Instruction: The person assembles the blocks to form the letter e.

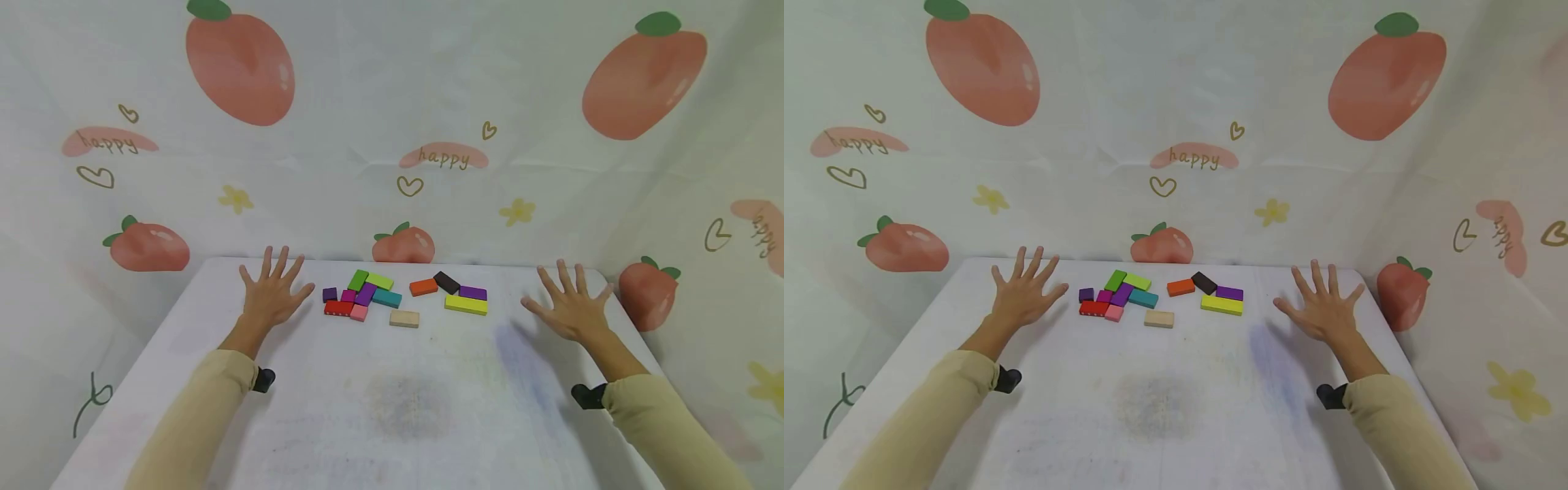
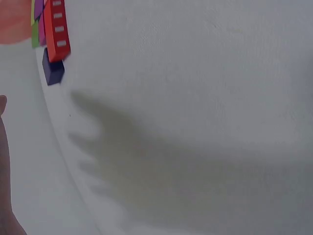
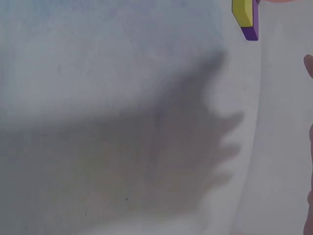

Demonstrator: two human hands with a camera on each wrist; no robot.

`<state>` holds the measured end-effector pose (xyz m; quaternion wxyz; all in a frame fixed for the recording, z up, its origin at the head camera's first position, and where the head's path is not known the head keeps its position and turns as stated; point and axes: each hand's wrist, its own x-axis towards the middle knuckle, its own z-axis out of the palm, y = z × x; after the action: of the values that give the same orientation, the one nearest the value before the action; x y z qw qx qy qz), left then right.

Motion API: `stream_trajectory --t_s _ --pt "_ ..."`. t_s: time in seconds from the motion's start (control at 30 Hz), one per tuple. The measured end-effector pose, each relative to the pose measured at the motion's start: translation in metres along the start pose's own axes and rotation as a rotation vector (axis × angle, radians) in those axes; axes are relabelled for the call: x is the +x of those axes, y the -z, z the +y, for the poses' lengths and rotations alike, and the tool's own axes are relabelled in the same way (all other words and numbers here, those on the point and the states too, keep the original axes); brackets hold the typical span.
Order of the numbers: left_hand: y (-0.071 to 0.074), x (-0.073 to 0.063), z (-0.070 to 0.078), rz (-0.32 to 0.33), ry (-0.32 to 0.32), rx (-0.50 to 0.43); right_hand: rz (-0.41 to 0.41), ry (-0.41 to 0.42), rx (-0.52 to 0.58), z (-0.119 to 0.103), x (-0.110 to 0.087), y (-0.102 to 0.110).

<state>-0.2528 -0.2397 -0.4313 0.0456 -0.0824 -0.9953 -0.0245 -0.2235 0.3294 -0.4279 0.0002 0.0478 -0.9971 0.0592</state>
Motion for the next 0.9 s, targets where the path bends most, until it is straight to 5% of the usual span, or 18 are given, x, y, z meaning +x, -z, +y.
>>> stream_trajectory --t_s 0.47,0.9 --pt "-0.008 0.003 0.043 0.028 -0.153 0.106 -0.023 0.084 -0.013 -0.025 0.003 -0.010" --pt "-0.027 0.000 0.082 0.037 -0.293 0.081 -0.015 0.218 0.014 -0.045 0.002 -0.026"
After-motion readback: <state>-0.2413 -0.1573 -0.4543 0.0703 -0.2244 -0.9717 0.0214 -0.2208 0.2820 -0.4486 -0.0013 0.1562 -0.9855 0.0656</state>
